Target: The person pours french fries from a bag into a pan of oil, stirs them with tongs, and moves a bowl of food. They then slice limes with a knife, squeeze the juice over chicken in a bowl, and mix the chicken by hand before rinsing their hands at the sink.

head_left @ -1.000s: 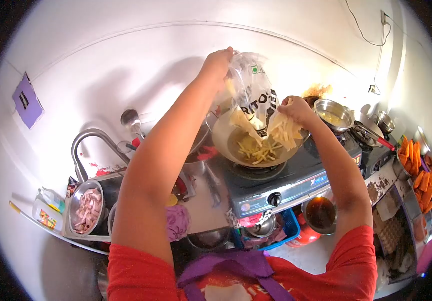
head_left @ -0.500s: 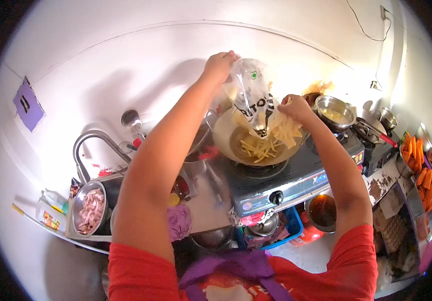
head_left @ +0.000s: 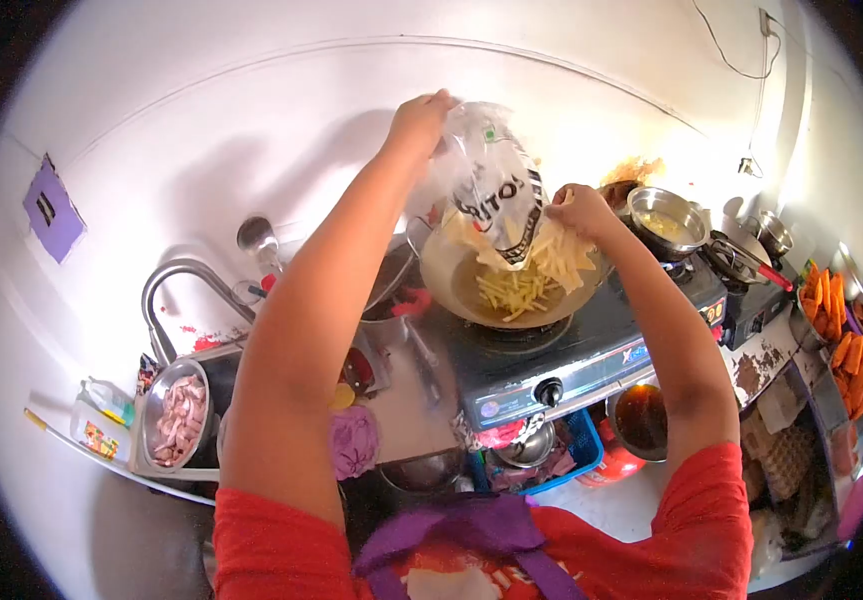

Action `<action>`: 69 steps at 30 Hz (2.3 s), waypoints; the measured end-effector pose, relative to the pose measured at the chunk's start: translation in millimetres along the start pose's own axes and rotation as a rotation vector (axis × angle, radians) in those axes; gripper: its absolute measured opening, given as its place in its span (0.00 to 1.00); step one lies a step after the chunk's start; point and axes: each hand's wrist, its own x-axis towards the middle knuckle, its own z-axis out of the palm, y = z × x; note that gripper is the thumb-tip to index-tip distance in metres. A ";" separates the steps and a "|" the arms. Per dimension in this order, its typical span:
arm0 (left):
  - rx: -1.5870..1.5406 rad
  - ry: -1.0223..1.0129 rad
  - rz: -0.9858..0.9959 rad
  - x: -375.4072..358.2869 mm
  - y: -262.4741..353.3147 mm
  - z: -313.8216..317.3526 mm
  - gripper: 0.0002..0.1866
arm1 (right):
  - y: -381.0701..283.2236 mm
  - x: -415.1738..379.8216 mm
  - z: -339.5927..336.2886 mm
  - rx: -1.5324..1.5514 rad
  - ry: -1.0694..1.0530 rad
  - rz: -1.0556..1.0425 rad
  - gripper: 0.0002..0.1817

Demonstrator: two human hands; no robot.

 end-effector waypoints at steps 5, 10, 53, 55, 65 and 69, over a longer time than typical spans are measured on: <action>-0.192 -0.011 -0.113 12.5 10.6 5.1 0.17 | -1.5 2.0 1.4 0.043 -0.007 0.002 0.13; -0.228 0.007 -0.083 32.7 3.2 9.8 0.12 | -2.5 7.2 0.3 0.172 -0.002 0.042 0.12; 0.402 -0.124 0.317 20.7 43.4 14.5 0.17 | -8.3 30.2 -6.3 0.072 0.149 -0.051 0.14; 0.429 -0.164 0.348 21.5 35.4 17.2 0.17 | -1.7 29.2 2.8 -0.015 0.128 -0.048 0.14; 0.614 -0.013 0.568 9.3 44.1 17.2 0.19 | 4.5 36.8 4.9 0.192 0.135 0.010 0.13; 0.296 -0.066 0.364 10.0 48.4 -5.0 0.16 | -15.8 27.8 -7.0 0.153 0.207 -0.006 0.14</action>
